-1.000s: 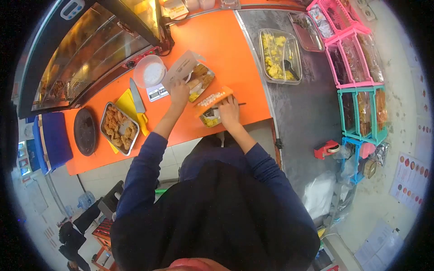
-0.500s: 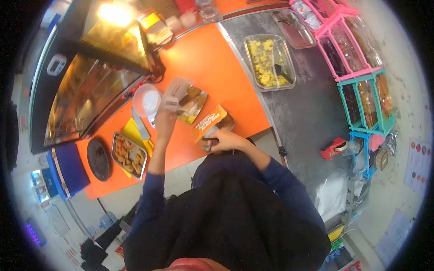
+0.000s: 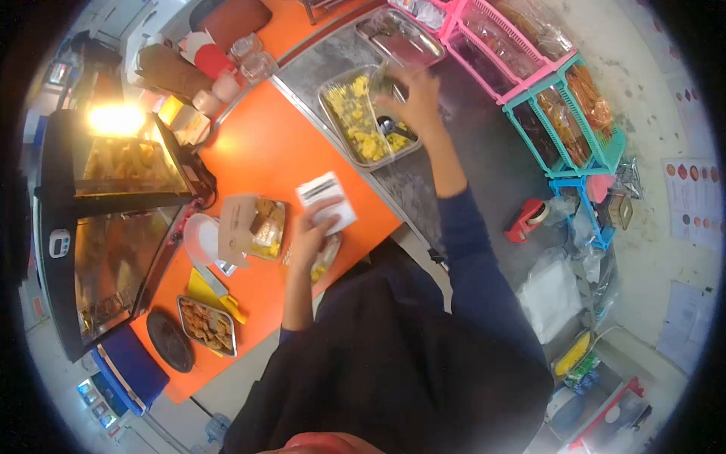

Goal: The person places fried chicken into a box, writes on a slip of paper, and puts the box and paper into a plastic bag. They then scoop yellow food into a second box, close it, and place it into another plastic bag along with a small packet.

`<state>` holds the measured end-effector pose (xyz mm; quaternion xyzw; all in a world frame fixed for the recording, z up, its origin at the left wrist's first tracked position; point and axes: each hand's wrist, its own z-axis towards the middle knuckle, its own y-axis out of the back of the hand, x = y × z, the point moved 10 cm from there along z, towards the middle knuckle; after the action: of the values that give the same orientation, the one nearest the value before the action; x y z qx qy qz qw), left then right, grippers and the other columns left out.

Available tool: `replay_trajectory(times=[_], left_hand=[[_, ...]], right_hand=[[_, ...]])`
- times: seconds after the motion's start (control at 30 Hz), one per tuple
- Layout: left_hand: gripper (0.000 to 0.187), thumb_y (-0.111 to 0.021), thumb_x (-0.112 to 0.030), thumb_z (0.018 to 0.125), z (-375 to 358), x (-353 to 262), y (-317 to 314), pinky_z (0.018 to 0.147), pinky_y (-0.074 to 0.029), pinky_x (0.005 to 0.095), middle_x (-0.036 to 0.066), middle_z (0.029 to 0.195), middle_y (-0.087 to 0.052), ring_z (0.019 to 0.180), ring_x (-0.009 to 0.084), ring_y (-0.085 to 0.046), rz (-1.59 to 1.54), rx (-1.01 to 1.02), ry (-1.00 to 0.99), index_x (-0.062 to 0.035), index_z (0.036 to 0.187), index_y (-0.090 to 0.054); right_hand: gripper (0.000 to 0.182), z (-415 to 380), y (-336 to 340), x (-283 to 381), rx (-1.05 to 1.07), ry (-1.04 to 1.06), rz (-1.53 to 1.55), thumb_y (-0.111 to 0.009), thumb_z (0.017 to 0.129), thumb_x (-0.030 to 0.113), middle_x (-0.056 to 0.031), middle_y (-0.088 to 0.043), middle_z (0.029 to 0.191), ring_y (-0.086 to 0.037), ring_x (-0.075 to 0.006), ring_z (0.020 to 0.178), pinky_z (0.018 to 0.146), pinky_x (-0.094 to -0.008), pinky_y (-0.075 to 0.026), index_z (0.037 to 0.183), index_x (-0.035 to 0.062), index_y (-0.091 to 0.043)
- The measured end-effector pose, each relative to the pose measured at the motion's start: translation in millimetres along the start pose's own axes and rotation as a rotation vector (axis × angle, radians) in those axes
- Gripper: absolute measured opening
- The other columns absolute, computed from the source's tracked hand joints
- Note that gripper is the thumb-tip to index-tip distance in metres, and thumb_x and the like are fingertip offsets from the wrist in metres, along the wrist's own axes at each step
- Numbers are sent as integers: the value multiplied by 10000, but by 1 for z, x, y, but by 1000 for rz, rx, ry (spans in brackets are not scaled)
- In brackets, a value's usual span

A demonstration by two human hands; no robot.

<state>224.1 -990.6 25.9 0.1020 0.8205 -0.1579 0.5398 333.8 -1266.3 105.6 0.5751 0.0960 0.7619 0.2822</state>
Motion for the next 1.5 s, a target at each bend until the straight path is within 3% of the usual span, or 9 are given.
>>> replay_trajectory(times=[0.13, 0.23, 0.3, 0.4, 0.47, 0.67, 1.13, 1.4, 1.5], left_hand=[[589, -662, 36, 716, 41, 90, -43, 1024, -356, 336, 137, 1289, -519, 1220, 256, -463, 165, -72, -178, -50, 1279, -512], [750, -696, 9, 688, 71, 138, -9, 1075, -284, 390, 174, 1362, -426, 1304, 321, -360, 310, -238, -299, -82, 1372, -403], [821, -718, -10, 675, 78, 147, -1, 1098, -239, 431, 197, 1395, -376, 1344, 350, -295, 358, -309, -308, -103, 1407, -358], [826, -789, -150, 675, 57, 120, 26, 1092, -212, 522, 194, 1474, -244, 1372, 399, -200, 955, -793, -117, -116, 1392, -381], [859, -791, -312, 687, 60, 135, 28, 1095, -144, 568, 201, 1511, -134, 1393, 419, -99, 952, -725, -58, -157, 1416, -364], [902, -691, -488, 719, 63, 160, 34, 1117, -107, 560, 138, 1511, -220, 1412, 337, -141, 1113, -720, -26, -108, 1443, -309], [914, -630, -425, 712, 68, 160, 33, 1113, -19, 562, 95, 1517, -243, 1435, 294, -123, 1086, -667, -1, -56, 1456, -249], [1037, -616, -645, 706, 68, 159, 29, 1100, -20, 569, 119, 1516, -241, 1427, 311, -128, 1159, -667, -34, -29, 1451, -242], [1027, -613, -640, 710, 68, 161, 28, 1100, -19, 570, 120, 1512, -249, 1428, 309, -127, 1186, -653, -19, -30, 1450, -246]], right_hand=[[344, 31, 41, -4, -278, -258, 368, -608, 903, 261, -73, -646, 882, -586, -172, 746, 687, -314, -464, 1163, 36, -594], [568, -28, -57, -4, -8, -691, 1092, -328, 986, 502, -69, -612, 832, -588, -146, 683, 626, -274, -472, 1016, 4, -598], [610, -90, -130, -33, 420, -711, 1116, -270, 979, 550, -82, -588, 829, -614, -171, 725, 650, -270, -493, 923, 21, -570], [627, -174, -211, -80, 507, -826, 1197, -259, 972, 568, -79, -560, 808, -610, -207, 742, 671, -330, -507, 901, 19, -553], [429, -194, -210, -124, 33, -802, 965, -406, 997, 385, -73, -560, 812, -609, -179, 748, 684, -310, -509, 868, 0, -543], [108, -183, -218, -122, 137, -266, 319, -640, 836, 16, -64, -579, 718, -562, -110, 616, 532, -240, -432, 757, -9, -571], [152, -179, -221, -111, 142, -219, 231, -637, 854, 50, -39, -552, 671, -484, -92, 576, 514, -235, -383, 728, -6, -576], [135, -194, -185, -140, -48, -337, 222, -619, 869, 66, -65, -582, 740, -526, -128, 610, 521, -254, -406, 764, -7, -577], [111, -181, -189, -113, -7, -78, 73, -603, 869, 49, -79, -600, 764, -534, -149, 607, 522, -263, -413, 777, -11, -589]])
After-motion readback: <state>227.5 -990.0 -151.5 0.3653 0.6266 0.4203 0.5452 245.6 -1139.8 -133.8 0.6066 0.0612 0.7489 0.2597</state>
